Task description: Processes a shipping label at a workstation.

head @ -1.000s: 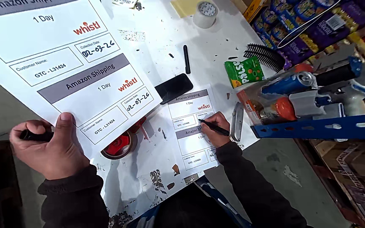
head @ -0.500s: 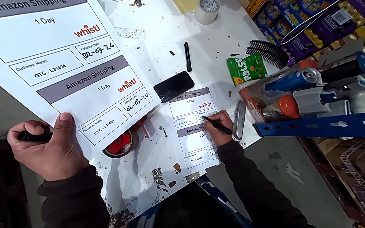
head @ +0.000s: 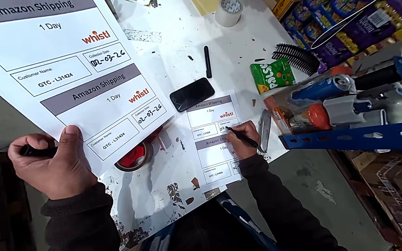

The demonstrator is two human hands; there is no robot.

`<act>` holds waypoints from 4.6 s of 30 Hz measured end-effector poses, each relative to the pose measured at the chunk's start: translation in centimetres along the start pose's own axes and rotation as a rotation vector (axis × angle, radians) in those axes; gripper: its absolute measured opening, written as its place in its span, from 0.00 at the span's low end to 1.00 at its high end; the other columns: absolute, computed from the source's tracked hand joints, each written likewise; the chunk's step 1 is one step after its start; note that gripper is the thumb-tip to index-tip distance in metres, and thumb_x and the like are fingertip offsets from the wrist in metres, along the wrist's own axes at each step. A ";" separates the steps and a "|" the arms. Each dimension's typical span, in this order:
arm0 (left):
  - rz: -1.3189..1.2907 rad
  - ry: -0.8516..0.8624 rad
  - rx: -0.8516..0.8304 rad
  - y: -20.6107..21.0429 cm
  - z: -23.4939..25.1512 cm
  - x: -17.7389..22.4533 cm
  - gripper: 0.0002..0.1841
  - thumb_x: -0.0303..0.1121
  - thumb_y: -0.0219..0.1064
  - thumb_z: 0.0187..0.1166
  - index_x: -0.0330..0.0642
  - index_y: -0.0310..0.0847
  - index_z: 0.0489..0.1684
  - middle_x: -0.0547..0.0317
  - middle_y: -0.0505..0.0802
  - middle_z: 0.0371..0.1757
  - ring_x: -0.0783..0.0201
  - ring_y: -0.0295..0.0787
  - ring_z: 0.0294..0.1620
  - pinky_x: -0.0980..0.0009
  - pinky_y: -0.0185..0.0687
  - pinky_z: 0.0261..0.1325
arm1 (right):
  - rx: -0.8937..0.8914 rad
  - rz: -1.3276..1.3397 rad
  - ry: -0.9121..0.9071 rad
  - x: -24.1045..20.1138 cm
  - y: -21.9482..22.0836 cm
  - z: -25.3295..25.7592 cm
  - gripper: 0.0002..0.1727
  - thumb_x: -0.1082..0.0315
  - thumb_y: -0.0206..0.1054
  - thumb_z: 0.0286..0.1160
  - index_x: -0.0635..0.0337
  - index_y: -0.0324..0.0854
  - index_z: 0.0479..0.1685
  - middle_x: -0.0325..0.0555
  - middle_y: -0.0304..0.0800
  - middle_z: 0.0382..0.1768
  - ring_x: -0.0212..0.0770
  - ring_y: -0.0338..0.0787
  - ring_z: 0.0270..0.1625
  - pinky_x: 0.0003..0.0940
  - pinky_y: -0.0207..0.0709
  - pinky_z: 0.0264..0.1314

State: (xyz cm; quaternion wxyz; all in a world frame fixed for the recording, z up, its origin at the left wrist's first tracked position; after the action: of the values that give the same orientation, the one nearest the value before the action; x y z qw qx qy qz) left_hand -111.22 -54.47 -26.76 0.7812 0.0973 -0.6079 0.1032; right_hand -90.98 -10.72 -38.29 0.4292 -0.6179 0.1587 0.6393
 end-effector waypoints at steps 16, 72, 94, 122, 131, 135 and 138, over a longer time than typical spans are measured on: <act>-0.002 0.010 -0.027 0.2 0.0 0.1 0.18 0.25 0.76 0.72 0.50 0.67 0.45 0.69 0.83 0.39 0.71 0.86 0.45 0.69 0.87 0.58 | 0.008 0.011 0.058 0.4 -0.8 0.4 0.09 0.75 0.75 0.53 0.63 0.83 0.33 0.44 0.82 0.39 0.33 0.87 0.28 0.28 0.89 0.31; 0.001 -0.005 -0.005 0.4 -1.3 0.5 0.18 0.23 0.75 0.73 0.52 0.67 0.44 0.75 0.82 0.39 0.78 0.83 0.42 0.77 0.85 0.54 | 0.012 0.007 0.050 0.4 -0.8 0.5 0.10 0.75 0.76 0.54 0.64 0.85 0.35 0.46 0.83 0.40 0.34 0.88 0.29 0.30 0.90 0.32; -0.009 0.015 -0.014 0.0 -0.7 0.6 0.18 0.22 0.75 0.72 0.49 0.67 0.43 0.70 0.83 0.38 0.71 0.86 0.43 0.69 0.88 0.58 | 0.084 0.503 -0.179 -5.6 -7.1 2.8 0.17 0.83 0.72 0.62 0.46 0.83 0.41 0.32 0.93 0.36 0.31 0.91 0.27 0.27 0.90 0.28; -0.014 0.010 -0.063 0.5 -2.0 0.4 0.17 0.22 0.73 0.74 0.51 0.67 0.43 0.72 0.84 0.39 0.73 0.87 0.43 0.73 0.88 0.56 | 0.089 -0.015 0.085 1.3 -2.4 1.1 0.10 0.72 0.76 0.54 0.63 0.83 0.35 0.47 0.81 0.42 0.34 0.87 0.30 0.29 0.88 0.33; -0.007 0.007 -0.042 0.6 -2.2 0.7 0.17 0.22 0.74 0.73 0.51 0.67 0.43 0.72 0.83 0.37 0.74 0.86 0.42 0.74 0.87 0.54 | 0.084 -0.099 0.049 0.9 -2.3 1.2 0.09 0.71 0.75 0.52 0.62 0.82 0.31 0.45 0.80 0.38 0.34 0.84 0.30 0.29 0.85 0.31; 0.010 0.013 -0.045 0.4 -2.2 0.8 0.16 0.23 0.73 0.74 0.49 0.67 0.44 0.71 0.83 0.38 0.73 0.86 0.43 0.72 0.87 0.56 | 0.134 -0.059 0.053 1.1 -2.8 1.0 0.10 0.71 0.75 0.52 0.64 0.82 0.32 0.46 0.80 0.40 0.34 0.84 0.30 0.27 0.84 0.31; -0.004 0.000 -0.045 0.1 -2.3 0.5 0.17 0.23 0.73 0.74 0.51 0.67 0.44 0.73 0.84 0.38 0.74 0.87 0.42 0.74 0.87 0.55 | 0.156 -0.025 0.112 1.2 -2.7 1.0 0.11 0.73 0.75 0.56 0.66 0.82 0.36 0.49 0.81 0.44 0.35 0.87 0.30 0.30 0.90 0.33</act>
State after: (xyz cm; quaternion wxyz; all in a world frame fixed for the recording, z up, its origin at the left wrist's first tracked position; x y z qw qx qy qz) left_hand -109.01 -53.76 -26.77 0.7835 0.0811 -0.6097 0.0879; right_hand -89.41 -7.97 -38.35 0.4744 -0.6193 0.2239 0.5842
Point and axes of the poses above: each hand's wrist, its own z-axis towards the middle knuckle, its own y-axis out of the palm, x = y × z, the point moved 9 cm from there along z, towards the middle knuckle
